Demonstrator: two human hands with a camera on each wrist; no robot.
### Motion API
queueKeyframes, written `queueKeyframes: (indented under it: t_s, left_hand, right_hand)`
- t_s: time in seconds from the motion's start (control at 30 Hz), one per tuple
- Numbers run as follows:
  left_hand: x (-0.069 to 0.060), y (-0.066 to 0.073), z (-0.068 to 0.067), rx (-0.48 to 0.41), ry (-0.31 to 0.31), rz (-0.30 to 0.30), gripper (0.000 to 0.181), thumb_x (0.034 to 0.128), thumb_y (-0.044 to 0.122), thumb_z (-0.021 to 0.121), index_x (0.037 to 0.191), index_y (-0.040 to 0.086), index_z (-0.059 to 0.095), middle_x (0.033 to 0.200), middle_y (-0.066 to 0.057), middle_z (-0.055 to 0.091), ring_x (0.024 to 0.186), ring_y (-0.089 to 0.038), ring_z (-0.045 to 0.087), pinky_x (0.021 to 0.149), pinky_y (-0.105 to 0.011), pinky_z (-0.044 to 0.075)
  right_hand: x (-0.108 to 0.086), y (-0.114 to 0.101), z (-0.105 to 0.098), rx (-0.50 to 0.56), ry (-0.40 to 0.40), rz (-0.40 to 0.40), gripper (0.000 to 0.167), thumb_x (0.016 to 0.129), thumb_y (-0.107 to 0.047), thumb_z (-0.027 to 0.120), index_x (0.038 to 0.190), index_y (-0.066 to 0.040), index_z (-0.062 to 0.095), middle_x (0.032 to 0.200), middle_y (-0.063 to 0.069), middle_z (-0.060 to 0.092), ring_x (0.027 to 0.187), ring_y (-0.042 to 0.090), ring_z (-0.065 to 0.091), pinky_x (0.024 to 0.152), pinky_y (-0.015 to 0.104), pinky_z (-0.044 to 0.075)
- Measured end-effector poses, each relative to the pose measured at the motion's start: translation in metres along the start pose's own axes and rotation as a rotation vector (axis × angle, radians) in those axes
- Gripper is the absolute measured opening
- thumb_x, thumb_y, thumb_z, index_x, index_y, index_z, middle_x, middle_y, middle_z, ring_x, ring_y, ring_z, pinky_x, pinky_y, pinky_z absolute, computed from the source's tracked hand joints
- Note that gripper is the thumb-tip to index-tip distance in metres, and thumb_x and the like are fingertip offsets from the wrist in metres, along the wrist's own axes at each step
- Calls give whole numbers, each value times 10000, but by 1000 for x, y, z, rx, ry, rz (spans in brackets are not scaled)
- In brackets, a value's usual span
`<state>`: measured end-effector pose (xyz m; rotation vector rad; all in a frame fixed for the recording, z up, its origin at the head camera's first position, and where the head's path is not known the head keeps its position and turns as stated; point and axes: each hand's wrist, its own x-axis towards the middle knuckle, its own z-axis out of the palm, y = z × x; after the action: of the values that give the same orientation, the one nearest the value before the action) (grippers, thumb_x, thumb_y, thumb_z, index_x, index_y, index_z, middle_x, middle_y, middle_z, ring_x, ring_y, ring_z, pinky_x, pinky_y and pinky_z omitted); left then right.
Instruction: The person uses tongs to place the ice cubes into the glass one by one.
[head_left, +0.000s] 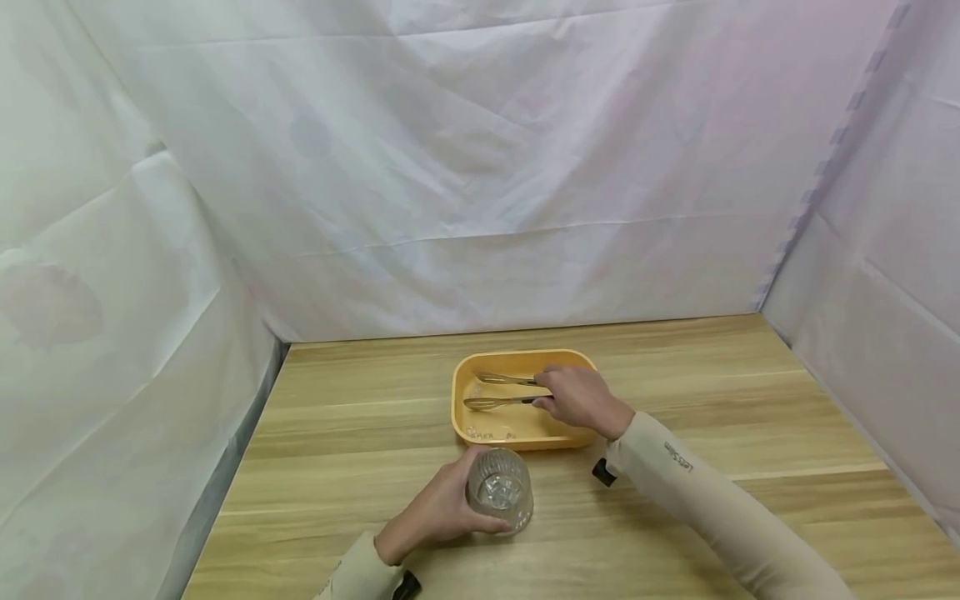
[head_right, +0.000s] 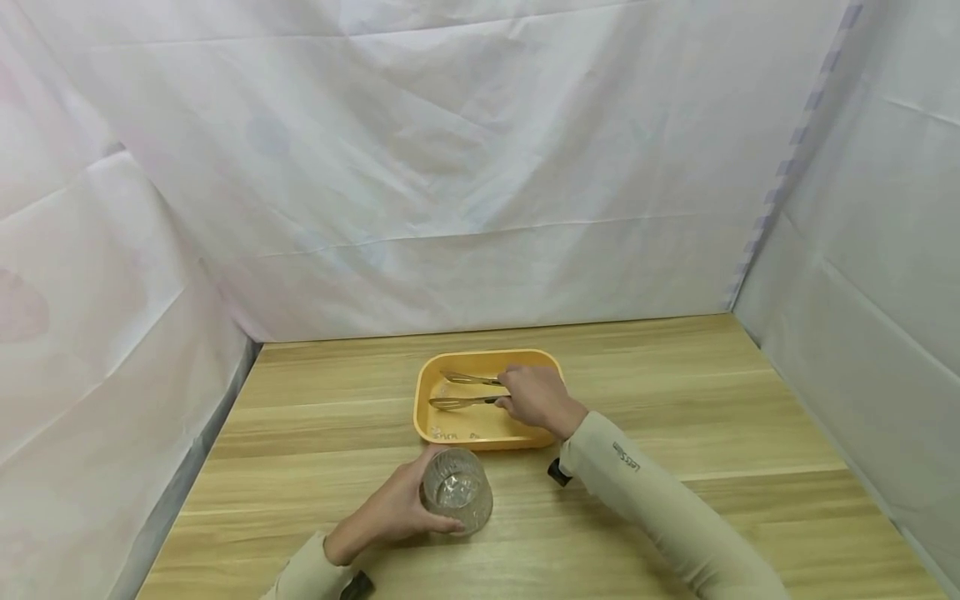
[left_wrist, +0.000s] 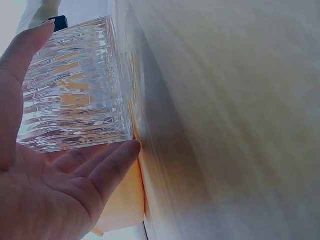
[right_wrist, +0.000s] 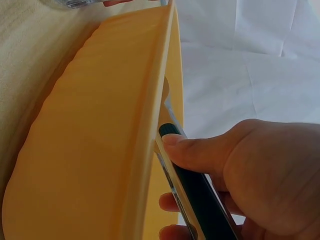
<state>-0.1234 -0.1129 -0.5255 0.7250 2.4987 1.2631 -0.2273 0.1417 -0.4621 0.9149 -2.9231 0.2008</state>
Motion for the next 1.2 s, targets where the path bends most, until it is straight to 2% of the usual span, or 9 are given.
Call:
queueKeyframes:
  t_s: [0.23,0.63,1.0,1.2]
  left_hand:
    - [0,0,1,-7,5,5,933,655,461,905,1403,248,389,1277,8,605,1130,-154,605,943,-328,504]
    - [1,-2,2,-6,7,6,943,657,487,898,1413,271,376,1281,35,598,1142,-138,594,962,-347,500]
    - [0,-2,2,-5,4,5,944,658,488,897,1414,251,384,1284,28,597,1150,-145,592,966,-349,499]
    - [0,-2,1,-12,6,7,940,659,483,898,1414,256,386,1280,40,597,1147,-143,594,967,-351,499]
  right_hand:
    - [4,0,2,9,-32,-6,188,917,-303,714,825,-173,615,761,-40,560,579,95,442,505,264,341]
    - [5,-2,3,35,-23,6,299,930,-256,701,693,-190,532,602,-66,449,511,74,383,474,233,272]
    - [-5,1,-7,-31,-71,37,220,934,-298,692,767,-177,614,671,-52,539,540,91,432,477,258,340]
    - [-11,6,-11,-44,-67,30,229,930,-311,698,778,-167,603,640,-52,495,517,87,419,468,256,327]
